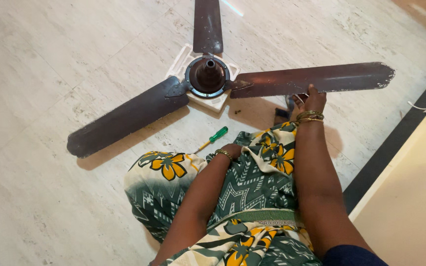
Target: The person sits on the floor and assembles a ceiling fan by attaching blades to the motor housing using a screwdriver. They then wipe the fan blades and motor housing with a cloth.
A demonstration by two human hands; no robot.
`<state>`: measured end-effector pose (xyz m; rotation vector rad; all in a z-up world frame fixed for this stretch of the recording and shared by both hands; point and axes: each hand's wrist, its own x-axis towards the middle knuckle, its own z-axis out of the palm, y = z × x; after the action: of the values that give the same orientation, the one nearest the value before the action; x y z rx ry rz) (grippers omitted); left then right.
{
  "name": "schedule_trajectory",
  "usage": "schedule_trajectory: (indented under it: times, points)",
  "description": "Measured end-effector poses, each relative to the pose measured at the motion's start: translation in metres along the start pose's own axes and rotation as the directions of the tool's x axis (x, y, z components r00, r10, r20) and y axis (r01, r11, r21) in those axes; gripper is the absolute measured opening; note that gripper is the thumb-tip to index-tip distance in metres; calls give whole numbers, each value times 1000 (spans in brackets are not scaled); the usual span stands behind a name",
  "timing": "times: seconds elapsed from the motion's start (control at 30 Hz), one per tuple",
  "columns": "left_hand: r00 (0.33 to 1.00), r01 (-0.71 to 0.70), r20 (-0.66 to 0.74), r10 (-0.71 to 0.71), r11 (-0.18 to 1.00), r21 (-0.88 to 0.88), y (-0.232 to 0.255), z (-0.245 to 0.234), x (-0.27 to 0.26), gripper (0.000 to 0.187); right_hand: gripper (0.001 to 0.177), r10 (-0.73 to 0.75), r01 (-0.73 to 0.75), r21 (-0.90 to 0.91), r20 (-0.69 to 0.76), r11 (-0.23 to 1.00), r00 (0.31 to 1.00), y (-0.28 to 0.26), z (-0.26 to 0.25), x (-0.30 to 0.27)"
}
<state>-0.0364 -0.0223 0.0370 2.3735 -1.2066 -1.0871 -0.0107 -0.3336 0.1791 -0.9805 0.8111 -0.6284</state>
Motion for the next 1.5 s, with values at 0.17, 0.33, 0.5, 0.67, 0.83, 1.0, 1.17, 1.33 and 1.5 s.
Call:
schedule_trajectory:
  times: [0.17, 0.33, 0.5, 0.67, 0.83, 1.0, 1.17, 1.33, 1.5]
  points:
    - [970, 202, -127, -209, 977, -62, 42, -49, -65, 36, 33, 13, -12, -47, 16, 999, 1000, -4, 2, 13]
    - [920, 337, -215, -328, 942, 2, -15, -88, -103, 34, 31, 12, -4, 70, -108, 998, 994, 17, -6, 30]
    - [794, 513, -272, -544, 839, -182, -126, -105, -109, 39, 31, 26, -16, 83, -126, 996, 992, 20, -7, 33]
    - [764, 629, -49, -644, 760, -164, -90, -99, -92, 46, 27, 66, -65, 38, -37, 997, 997, 16, -19, 38]
    - [728, 685, 27, -685, 726, -62, -64, -90, -75, 48, 23, 88, -89, 39, 26, 995, 996, 16, -29, 35]
    - [708, 702, -59, -704, 711, -47, -67, -69, -54, 31, 22, 98, -95, 140, -14, 986, 995, 29, -28, 29]
    - [714, 664, -119, -690, 722, -195, -77, -48, -29, 28, 23, 111, -105, 208, -21, 973, 994, 32, -27, 26]
    - [723, 567, -349, -596, 801, -192, -76, -37, -16, 23, 26, 140, -134, 212, -11, 968, 990, 34, -32, 28]
    - [685, 533, -514, -517, 836, -130, -52, -53, -26, 19, 24, 174, -178, 287, 39, 941, 984, 41, -43, 25]
